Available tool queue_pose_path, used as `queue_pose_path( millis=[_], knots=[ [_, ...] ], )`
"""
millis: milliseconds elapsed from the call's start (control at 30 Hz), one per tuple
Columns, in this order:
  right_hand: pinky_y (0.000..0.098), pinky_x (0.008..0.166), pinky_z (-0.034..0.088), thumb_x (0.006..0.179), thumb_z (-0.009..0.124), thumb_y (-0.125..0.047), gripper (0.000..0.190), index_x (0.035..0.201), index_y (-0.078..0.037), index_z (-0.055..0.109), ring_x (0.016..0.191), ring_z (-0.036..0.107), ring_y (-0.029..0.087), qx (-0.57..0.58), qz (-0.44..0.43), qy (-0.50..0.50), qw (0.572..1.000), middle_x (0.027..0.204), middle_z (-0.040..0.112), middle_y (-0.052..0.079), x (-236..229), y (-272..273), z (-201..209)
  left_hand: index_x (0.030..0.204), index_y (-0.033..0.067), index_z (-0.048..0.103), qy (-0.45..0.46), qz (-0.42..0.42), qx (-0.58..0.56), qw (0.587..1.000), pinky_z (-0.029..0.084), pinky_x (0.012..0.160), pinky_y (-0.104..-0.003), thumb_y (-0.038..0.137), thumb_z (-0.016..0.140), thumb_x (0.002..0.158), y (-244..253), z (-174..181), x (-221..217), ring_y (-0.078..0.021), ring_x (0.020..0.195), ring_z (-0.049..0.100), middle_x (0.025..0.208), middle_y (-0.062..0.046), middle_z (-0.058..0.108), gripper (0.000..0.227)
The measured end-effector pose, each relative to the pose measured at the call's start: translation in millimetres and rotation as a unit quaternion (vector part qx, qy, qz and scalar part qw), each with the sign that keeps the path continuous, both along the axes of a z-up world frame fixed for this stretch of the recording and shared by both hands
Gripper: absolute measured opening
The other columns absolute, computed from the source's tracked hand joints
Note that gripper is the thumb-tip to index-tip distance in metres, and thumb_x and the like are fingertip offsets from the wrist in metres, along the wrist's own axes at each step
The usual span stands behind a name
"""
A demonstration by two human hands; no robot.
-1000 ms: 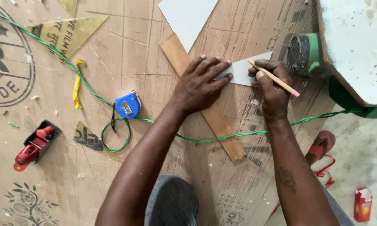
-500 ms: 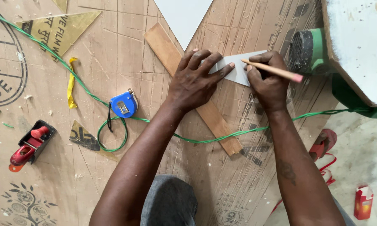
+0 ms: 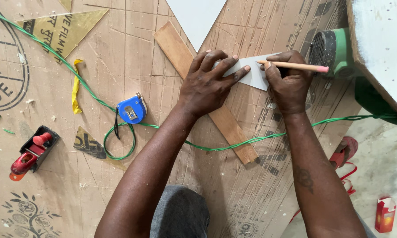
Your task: The person measures and marks a wooden plank using a pencil and a triangular template, then uses a circular saw to cut the plank along the marked line. The process is repeated for a second cut on the same plank.
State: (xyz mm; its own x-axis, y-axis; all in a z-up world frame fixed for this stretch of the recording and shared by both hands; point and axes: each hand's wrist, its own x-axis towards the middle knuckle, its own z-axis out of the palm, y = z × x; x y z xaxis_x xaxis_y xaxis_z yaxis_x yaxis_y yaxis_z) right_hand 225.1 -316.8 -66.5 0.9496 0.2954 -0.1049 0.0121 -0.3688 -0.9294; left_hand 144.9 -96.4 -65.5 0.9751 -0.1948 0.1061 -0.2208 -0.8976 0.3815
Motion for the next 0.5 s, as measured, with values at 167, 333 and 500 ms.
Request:
queue_pose_path(
  millis=[167,333,500],
  knots=[
    [0.0278,0.083,0.057,0.099,0.073,0.000,0.009,0.105,-0.001,0.067,0.091,0.068,0.012,-0.008,0.010,-0.019,1.000,0.102,0.069,0.006,0.2,-0.8,-0.7,0.139,0.0354,0.067,-0.006,-0.001,-0.011,1.000,0.030,0.123,-0.046,0.028,0.067,0.102,1.1,0.4,0.2,-0.0218,0.136,0.048,0.140,0.001,0.059,0.038],
    [0.0277,0.081,0.056,0.099,0.074,-0.001,0.009,0.104,-0.001,0.067,0.089,0.067,0.012,-0.022,0.011,-0.029,0.999,0.100,0.069,0.006,0.3,-0.9,-1.5,0.138,0.0345,0.068,-0.006,-0.004,-0.012,1.000,0.030,0.122,-0.046,0.025,0.067,0.100,1.9,2.9,1.1,-0.0219,0.135,0.049,0.139,0.002,0.059,0.039],
    [0.0279,0.084,0.057,0.100,0.075,-0.001,0.009,0.105,-0.001,0.068,0.093,0.068,0.013,-0.021,0.015,-0.038,0.999,0.103,0.069,0.006,0.4,-1.2,-2.1,0.139,0.0350,0.068,-0.004,-0.001,-0.011,1.000,0.030,0.123,-0.045,0.025,0.066,0.101,1.3,2.7,0.9,-0.0214,0.136,0.048,0.139,0.002,0.060,0.039]
  ],
)
